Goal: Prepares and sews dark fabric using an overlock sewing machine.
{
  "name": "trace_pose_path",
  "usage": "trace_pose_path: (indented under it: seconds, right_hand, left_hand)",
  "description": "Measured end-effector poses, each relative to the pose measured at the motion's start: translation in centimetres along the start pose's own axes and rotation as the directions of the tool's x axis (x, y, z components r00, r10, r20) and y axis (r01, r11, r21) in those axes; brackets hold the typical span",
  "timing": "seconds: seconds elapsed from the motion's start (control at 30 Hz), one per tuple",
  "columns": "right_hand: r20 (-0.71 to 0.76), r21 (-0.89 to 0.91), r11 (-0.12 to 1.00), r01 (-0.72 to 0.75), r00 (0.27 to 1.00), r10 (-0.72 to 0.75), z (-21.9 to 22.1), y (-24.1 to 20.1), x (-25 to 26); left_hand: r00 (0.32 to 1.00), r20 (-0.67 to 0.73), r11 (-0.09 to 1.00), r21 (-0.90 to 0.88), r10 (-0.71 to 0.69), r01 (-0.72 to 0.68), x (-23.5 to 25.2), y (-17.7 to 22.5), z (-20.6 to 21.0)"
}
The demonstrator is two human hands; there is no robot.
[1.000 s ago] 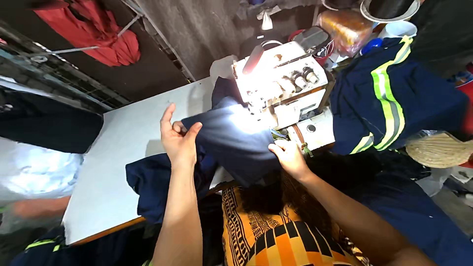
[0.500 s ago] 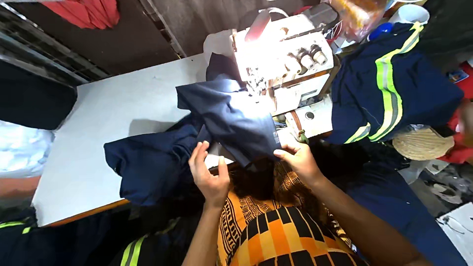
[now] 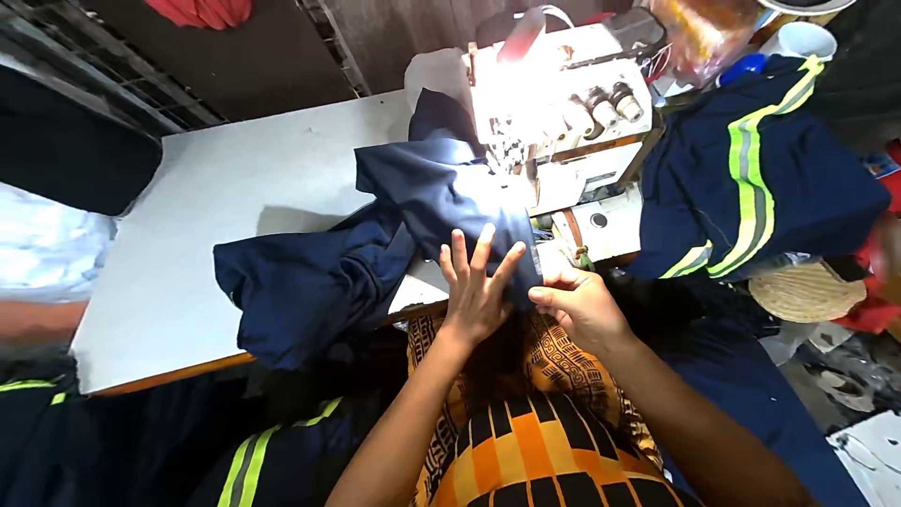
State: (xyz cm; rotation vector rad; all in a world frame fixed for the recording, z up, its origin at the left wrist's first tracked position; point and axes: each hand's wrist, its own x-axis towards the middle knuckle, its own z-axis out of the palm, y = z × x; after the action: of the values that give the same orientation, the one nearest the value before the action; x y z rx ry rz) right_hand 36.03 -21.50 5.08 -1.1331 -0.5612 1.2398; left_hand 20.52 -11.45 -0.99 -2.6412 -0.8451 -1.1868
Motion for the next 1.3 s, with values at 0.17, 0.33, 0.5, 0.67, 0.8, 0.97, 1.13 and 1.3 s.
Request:
trace_pose_path:
  seconds: [0.17, 0.33, 0.5, 0.67, 0.8, 0.97, 1.13, 1.3]
  right_hand:
    - [-0.031, 0.004, 0.996, 0.085, 0.996, -0.085, -0.1, 0.1, -0.6]
    - [-0.083, 0.104, 0.990, 0.091, 0.993, -0.083, 0.4, 1.4, -0.5]
    - [-0.096, 0.129, 0.970, 0.207, 0.976, -0.196, 1.1, 1.5, 0.0]
    - [-0.046, -0.071, 0.923, 0.379, 0.923, -0.383, -0.3, 1.8, -0.7]
    - [-0.057, -0.096, 0.927, 0.364, 0.927, -0.370, -0.7, 1.9, -0.9]
    - [0.002, -0.114, 0.903, 0.414, 0.909, -0.416, -0.7, 1.9, -0.6]
    - [0.018, -0.172, 0.893, 0.416, 0.908, -0.419, -0.6, 2.1, -0.6]
    - [0.046, -0.088, 0.870, 0.485, 0.875, -0.483, 0.2, 1.5, -1.0]
  left_hand:
    - [0.997, 0.060, 0.998, -0.050, 0.039, -0.036, 2.5, -1.2, -2.1]
    - [0.983, 0.161, 0.994, -0.068, 0.092, -0.083, 1.4, -0.4, -4.3]
    - [0.968, 0.219, 0.987, -0.133, 0.120, -0.092, 1.3, 0.1, -5.4]
    - [0.981, 0.168, 0.971, -0.229, 0.101, -0.060, 0.6, 0.3, -7.0]
    - [0.989, 0.133, 0.977, -0.209, 0.067, -0.038, 0.4, -0.9, -7.9]
    - [0.972, 0.206, 0.988, -0.123, 0.116, -0.092, 1.7, -1.4, -9.2]
    - [0.977, 0.175, 0.993, -0.030, 0.119, -0.115, 1.9, -0.2, -7.1]
    - [0.996, 0.079, 0.999, 0.021, 0.034, -0.036, 2.2, 1.4, -1.9]
